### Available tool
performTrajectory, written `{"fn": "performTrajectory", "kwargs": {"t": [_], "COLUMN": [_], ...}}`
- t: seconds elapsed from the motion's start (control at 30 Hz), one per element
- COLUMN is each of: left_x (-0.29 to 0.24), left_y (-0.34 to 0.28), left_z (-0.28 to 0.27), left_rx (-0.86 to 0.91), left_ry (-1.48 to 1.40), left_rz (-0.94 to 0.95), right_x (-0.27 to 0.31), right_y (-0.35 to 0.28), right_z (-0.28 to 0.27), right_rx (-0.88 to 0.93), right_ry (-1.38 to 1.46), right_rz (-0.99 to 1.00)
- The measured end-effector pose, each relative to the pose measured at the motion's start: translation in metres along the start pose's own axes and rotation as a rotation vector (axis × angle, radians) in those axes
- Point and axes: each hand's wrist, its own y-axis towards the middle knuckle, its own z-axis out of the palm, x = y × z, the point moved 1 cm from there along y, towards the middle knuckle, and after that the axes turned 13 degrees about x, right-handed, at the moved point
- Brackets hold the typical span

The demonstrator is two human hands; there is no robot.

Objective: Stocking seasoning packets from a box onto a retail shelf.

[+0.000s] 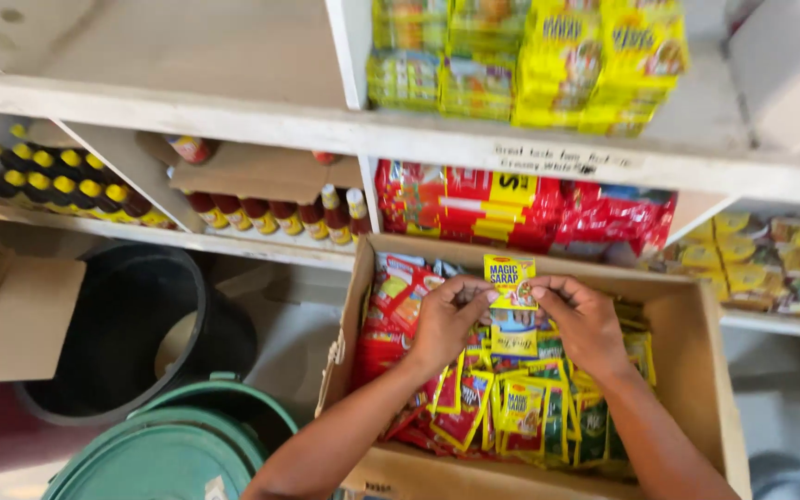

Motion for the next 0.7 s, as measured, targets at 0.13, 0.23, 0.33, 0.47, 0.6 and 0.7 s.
{"fn": "performTrajectory", "kwargs": {"t": [0.13,0.23,0.33,0.47,0.6,0.7], "left_x": [-0.043,-0.075,-0.117,-0.173,-0.232,-0.270], "left_y": [0.012,0.029,0.062,0.112,0.163,0.203], "left_z": [0.008,0.013,0.012,0.006,0.000,-0.009], "left_rx": [0.004,0.007,0.024,0.078,0.023,-0.002], "left_ry": [-0.001,0.001,0.018,0.122,0.357,0.568], "left_rz": [0.093,0.203,0.327,0.452,0.504,0.598], "right_x": [0.064,0.095,0.142,0.227,0.288,0.322], "right_y": [0.012,0.027,0.054,0.090,0.143,0.183], "right_z": [0.003,-0.007,-0.018,-0.016,-0.023,-0.025], "right_rx": [-0.009,0.004,0.002,0.020,-0.064,-0.136], "right_ry": [-0.107,-0.040,-0.202,-0.230,-0.470,-0.513], "right_rz": [-0.036,-0.102,-0.080,-0.174,-0.181,-0.149]}}
